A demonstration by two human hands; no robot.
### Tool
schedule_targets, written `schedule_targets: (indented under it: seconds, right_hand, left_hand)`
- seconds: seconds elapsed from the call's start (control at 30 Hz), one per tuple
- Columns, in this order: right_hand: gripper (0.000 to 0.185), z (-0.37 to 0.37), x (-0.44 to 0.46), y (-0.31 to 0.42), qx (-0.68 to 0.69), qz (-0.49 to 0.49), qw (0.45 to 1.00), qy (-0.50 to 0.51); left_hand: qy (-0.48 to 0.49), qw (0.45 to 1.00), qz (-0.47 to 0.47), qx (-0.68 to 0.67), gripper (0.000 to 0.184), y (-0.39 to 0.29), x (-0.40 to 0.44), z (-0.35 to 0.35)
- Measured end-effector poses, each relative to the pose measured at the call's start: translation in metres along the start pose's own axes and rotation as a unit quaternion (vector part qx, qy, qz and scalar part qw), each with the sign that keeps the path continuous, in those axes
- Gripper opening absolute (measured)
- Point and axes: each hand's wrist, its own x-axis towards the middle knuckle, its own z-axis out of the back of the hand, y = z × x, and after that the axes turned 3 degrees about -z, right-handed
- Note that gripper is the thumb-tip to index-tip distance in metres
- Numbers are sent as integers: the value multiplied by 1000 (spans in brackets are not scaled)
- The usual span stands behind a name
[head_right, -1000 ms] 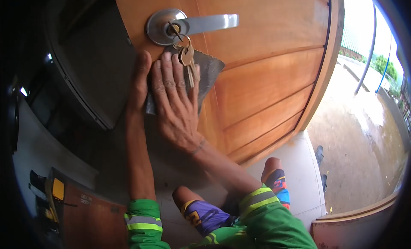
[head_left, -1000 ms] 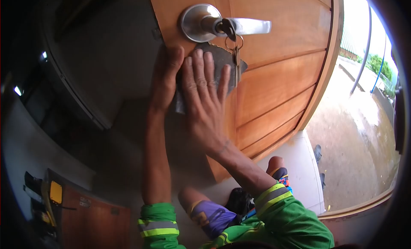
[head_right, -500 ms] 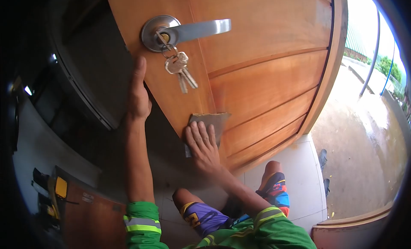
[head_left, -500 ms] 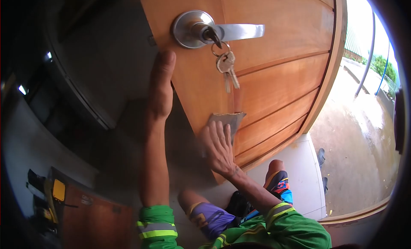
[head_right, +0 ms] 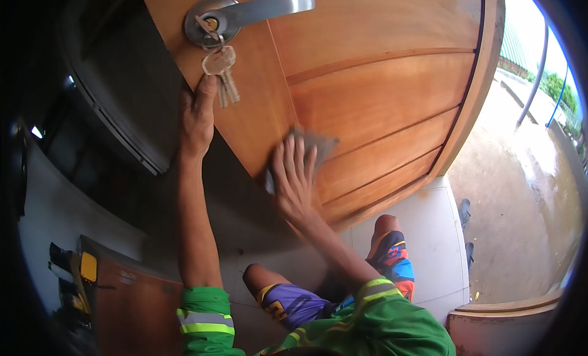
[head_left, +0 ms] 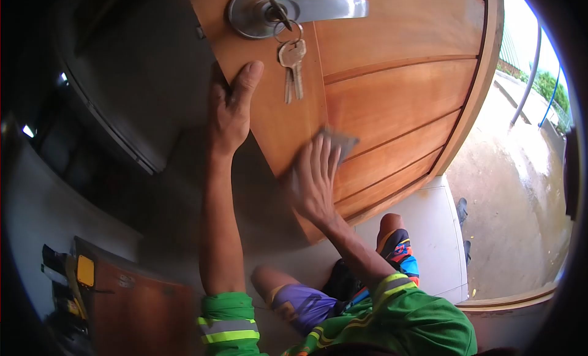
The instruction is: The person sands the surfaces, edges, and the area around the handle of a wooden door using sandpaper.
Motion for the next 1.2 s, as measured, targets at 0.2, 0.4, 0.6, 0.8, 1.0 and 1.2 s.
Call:
schedule_targets:
  seconds: [0.2,0.4,0.6,0.8,1.0,1.2]
  right_hand:
    - [81,36,100,29,15,65,997,-42]
    - [103,-4,1,-11,17,-1,1000,-18]
    - [68,27,82,1,15,70,997,-35]
    - [70,12,17,-11,50,11,998,-24]
    - [71,36,114,23,38,99,992,-61]
    - [76,-26,-52,-24,39,150,986,60]
  left_hand:
    - [55,997,46,41,48,9,-1,17]
    - [58,998,34,8,51,12,2,10]
    - [55,987,130,75,55,-9,4,15]
    - [70,995,40,51,55,-1,2,13]
    - [87,990,107,27,48,-6,8,19]
    - [115,989,95,10,46,1,8,22]
